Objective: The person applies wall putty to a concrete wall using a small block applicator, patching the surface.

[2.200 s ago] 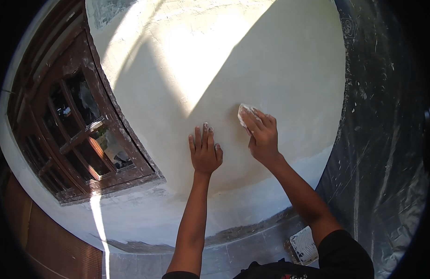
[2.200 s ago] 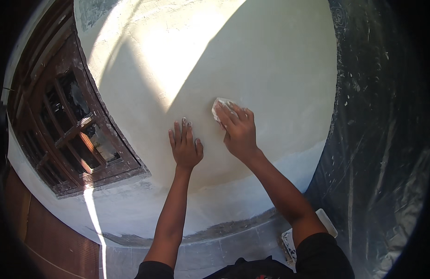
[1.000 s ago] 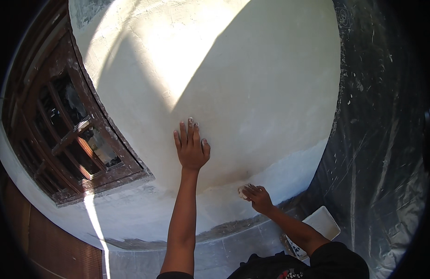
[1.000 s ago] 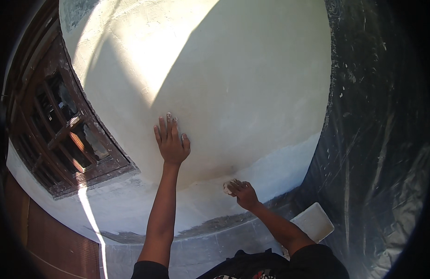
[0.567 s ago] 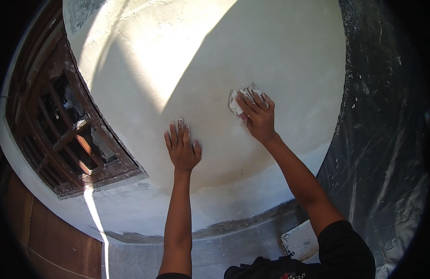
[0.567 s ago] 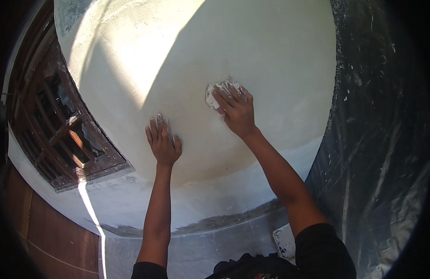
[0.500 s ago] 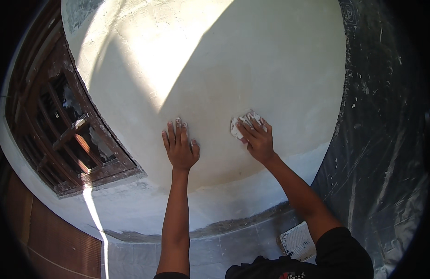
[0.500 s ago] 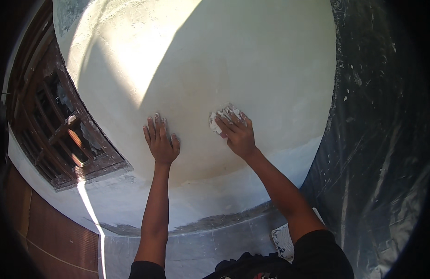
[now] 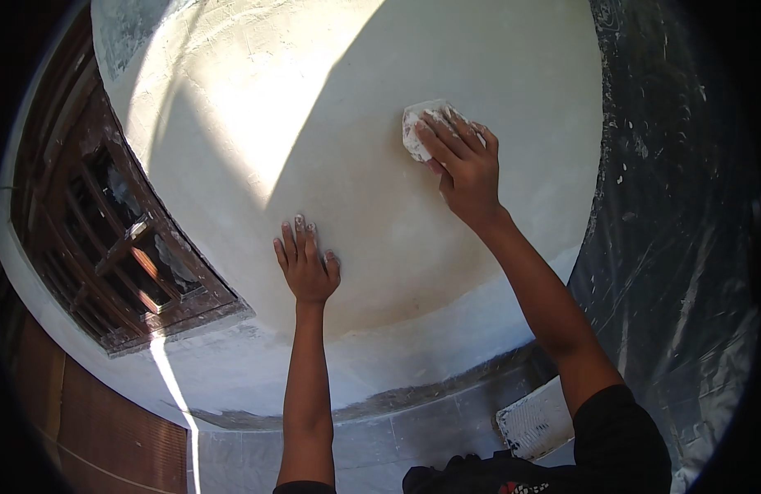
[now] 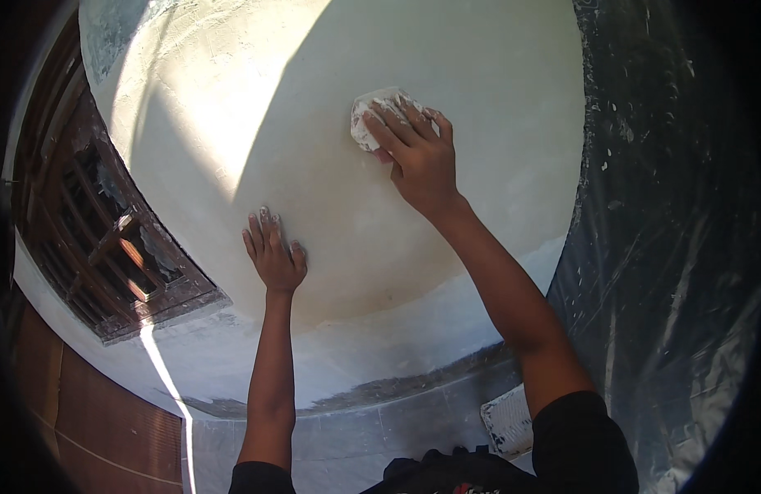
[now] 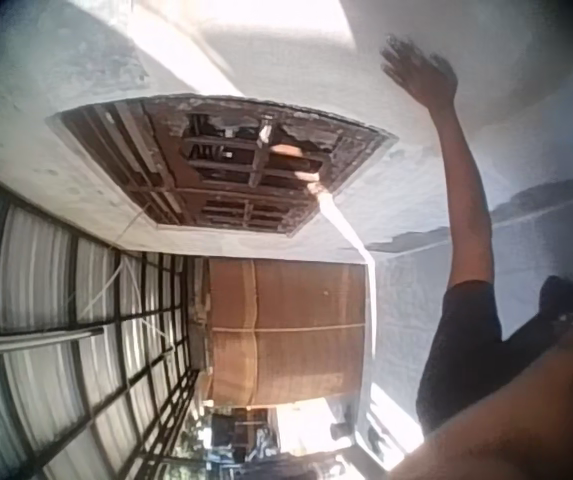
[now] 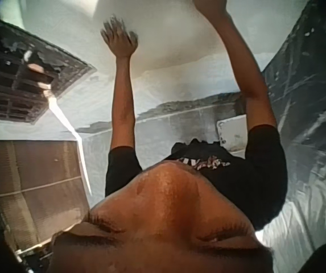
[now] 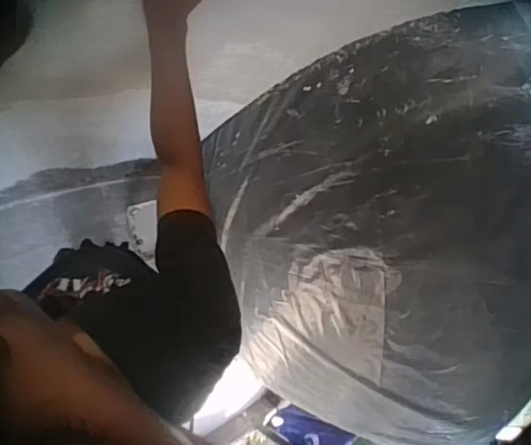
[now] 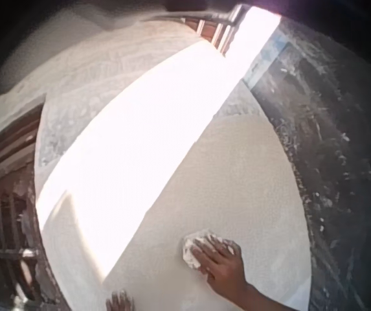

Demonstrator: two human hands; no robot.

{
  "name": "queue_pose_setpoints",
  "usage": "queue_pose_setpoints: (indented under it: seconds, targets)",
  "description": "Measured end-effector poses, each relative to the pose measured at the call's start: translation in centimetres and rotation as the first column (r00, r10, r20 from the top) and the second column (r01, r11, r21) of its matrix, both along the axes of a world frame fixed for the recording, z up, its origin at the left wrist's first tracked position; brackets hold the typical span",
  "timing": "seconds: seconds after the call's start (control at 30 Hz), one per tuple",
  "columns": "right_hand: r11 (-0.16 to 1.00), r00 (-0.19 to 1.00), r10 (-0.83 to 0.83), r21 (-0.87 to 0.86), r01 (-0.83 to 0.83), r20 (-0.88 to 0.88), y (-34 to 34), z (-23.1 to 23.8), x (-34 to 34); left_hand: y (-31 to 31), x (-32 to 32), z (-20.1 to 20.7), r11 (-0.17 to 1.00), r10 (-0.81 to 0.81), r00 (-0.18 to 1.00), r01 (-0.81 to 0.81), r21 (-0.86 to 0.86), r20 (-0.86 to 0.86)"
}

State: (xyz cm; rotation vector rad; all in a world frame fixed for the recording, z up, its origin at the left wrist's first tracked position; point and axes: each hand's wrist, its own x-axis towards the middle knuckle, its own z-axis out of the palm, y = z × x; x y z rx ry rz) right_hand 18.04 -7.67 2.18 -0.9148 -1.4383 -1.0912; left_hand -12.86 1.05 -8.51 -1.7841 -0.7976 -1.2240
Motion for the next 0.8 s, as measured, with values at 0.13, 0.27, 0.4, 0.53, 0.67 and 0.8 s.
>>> queue_pose_setpoints:
  seconds: [0.13, 0.27, 0.4, 0.53, 0.67, 0.8]
  targets:
    - [0.991, 0.997, -0.065, -0.119, 0.060, -0.039, 3.3, -5.1, 0.0, 0.1, 0.2, 0.0, 1.000, -0.008, 1.000, 0.008, 0.008, -0.001]
    - [0.918, 0.998, -0.063, -0.391, 0.069, 0.027, -0.7, -21.9, -1.0, 0.5, 0.5, -0.5, 1.000, -0.007, 1.000, 0.007, 0.011, 0.002]
    - [0.845, 0.995, 0.056, -0.535, -0.002, 0.085, -3.9, -27.0, -2.3, 0.3, 0.1, 0.1, 1.000, -0.014, 1.000, 0.014, 0.020, 0.005]
    - [0.947, 0.997, 0.058, -0.317, -0.042, 0.042, -3.2, -13.3, -4.0, 0.2, 0.1, -0.1, 0.999, -0.032, 0.999, 0.032, 0.005, 0.011]
    - [0.990, 0.999, 0.047, -0.136, -0.044, 0.017, 1.2, -7.0, -4.6, 0.4, 0.1, -0.1, 1.000, -0.019, 1.000, 0.019, 0.014, 0.000]
    - [0.968, 0.999, 0.036, -0.248, -0.038, -0.010, 3.3, -15.4, -5.1, 0.6, 0.1, 0.0, 1.000, -0.027, 1.000, 0.027, 0.015, 0.004]
